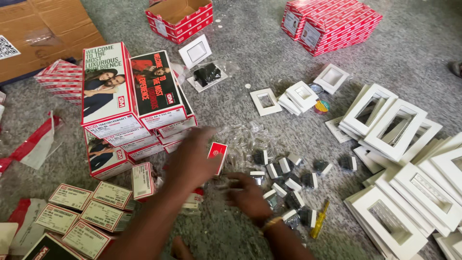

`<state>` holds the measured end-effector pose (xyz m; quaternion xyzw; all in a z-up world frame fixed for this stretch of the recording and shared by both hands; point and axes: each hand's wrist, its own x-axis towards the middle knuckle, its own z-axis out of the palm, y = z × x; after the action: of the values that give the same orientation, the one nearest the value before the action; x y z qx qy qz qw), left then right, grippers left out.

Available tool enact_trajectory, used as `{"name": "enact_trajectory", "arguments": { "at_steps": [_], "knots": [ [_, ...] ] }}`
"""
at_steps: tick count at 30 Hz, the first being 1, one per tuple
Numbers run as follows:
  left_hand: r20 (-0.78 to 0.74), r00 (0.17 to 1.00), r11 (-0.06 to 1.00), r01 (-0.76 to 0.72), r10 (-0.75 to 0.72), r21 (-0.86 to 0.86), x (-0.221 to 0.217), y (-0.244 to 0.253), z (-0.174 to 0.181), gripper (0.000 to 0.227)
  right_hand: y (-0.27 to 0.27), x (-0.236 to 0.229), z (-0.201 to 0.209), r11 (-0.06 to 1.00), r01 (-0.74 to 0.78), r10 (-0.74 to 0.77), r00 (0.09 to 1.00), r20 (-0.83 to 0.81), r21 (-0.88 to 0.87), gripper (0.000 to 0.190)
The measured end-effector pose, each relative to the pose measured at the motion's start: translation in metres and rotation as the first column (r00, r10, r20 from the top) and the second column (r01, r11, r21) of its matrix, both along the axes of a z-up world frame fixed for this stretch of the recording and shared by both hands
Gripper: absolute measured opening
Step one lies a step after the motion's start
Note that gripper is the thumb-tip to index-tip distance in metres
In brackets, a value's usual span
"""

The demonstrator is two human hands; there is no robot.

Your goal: The person unboxes and sorts various electrical components, including light switches, sockets, and faceplates, by removing them from small red and white boxes and placing them into a central pile.

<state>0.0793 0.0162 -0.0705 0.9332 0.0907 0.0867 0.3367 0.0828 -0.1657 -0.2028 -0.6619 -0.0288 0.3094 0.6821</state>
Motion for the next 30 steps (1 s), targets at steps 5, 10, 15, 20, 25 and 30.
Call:
{"name": "enact_trajectory", "arguments": {
  "at_steps": [5, 10, 15, 20, 25, 30],
  "knots": [
    [-0.277, 0.956, 0.976, -0.043, 0.102, 0.211, 0.037, -0.045, -0.038, 0.105, -0.105, -0.005, 0.031, 0.942, 0.0, 0.062, 0.983, 0.173, -0.337, 0.027],
    [-0.3, 0.946, 0.948, -0.024, 0.124, 0.317, 0.041, -0.039, -0.067, 0.099, -0.17, -0.023, 0.066, 0.935, 0.061, 0.007, 0.982, 0.189, -0.35, 0.028],
    [-0.246, 0.962, 0.985, -0.082, 0.119, 0.154, 0.021, -0.053, -0.054, 0.092, -0.146, -0.022, 0.086, 0.926, 0.094, -0.116, 0.993, -0.038, -0.366, 0.044],
    [-0.217, 0.97, 0.939, 0.029, -0.109, -0.343, -0.024, -0.127, -0.037, 0.096, -0.111, -0.023, 0.08, 0.963, 0.265, -0.25, 0.949, -0.191, 0.055, 0.057],
    [-0.219, 0.87, 0.864, 0.347, -0.442, -0.364, -0.029, -0.131, -0.042, 0.154, -0.122, -0.014, 0.07, 0.933, 0.35, -0.338, 0.931, -0.136, 0.078, 0.058],
    [0.022, 0.82, 0.764, 0.541, -0.572, -0.352, -0.025, -0.128, -0.061, 0.156, -0.133, -0.016, 0.08, 0.911, 0.306, -0.235, 0.936, -0.261, 0.277, 0.053]
  ]
}}
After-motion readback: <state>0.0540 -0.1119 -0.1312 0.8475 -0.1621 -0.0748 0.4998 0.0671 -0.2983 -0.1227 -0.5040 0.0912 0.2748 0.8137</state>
